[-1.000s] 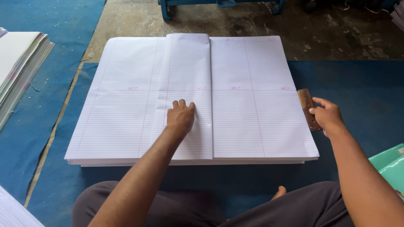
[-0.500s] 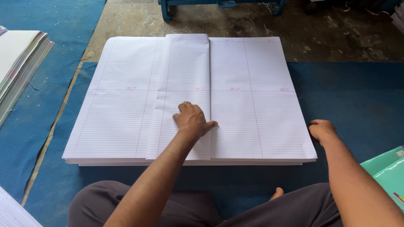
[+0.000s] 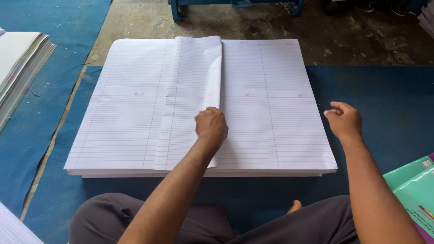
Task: The person folds a large sheet of lined paper in half and presses the crease with a wooden tool. They repeat this process for multiple sheets, stacking the finished folded papers to the side.
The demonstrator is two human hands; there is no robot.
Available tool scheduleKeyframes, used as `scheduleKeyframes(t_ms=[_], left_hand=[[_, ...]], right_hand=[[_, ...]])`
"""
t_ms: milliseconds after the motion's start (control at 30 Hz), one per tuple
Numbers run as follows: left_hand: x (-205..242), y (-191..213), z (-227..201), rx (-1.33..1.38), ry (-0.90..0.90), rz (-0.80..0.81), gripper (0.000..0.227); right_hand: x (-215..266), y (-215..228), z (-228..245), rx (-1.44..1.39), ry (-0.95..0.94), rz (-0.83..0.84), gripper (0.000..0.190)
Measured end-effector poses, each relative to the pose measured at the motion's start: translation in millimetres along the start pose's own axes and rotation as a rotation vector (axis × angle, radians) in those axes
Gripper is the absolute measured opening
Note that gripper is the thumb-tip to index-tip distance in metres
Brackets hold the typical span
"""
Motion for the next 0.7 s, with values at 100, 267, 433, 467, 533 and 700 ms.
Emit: scheduleKeyframes(t_ms=[100, 267, 433, 467, 533, 700], left_hand=[[-3.0, -4.9, 0.3, 0.103, 0.014, 0.003, 0.062], [-3.0, 3.3, 14.8, 0.277, 0.028, -0.104, 0.029], [-2.5, 28.4, 26.9, 0.385, -0.017, -0.189, 0.015], [-2.8, 34.4, 27.5, 0.416, -0.013, -0.18, 0.015], [-3.8, 47.6, 25.9, 0.48, -0.008, -0.163, 0.016], [-2.8, 74.5, 13.2, 0.627, -0.035, -0.098, 0.019]], right_hand=[[15.7, -9.6, 23.4, -0.039, 0.04, 0.035, 0.037], [27.7, -40.7, 43.3, -0.083, 0.186, 0.186, 0.038], [38.8, -72.4, 49.8, -0.224, 0.209, 0.356, 0.046], [42.1, -76.8, 51.5, -0.227, 0.201, 0.377, 0.046], [48.6, -84.6, 56.7, -0.234, 0.185, 0.42, 0.047], [62.5, -92.7, 67.6, -0.28, 0.072, 0.514, 0.049]])
Point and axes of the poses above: each hand's wrist, its own x-axis away from the middle knuckle, its own y-axis out of the back of the hand, z = x × y, the point moved 4 cm from there along -x, towards the middle knuckle, and after that the axes turned 15 degrees about -x, right-handed, at the moved point
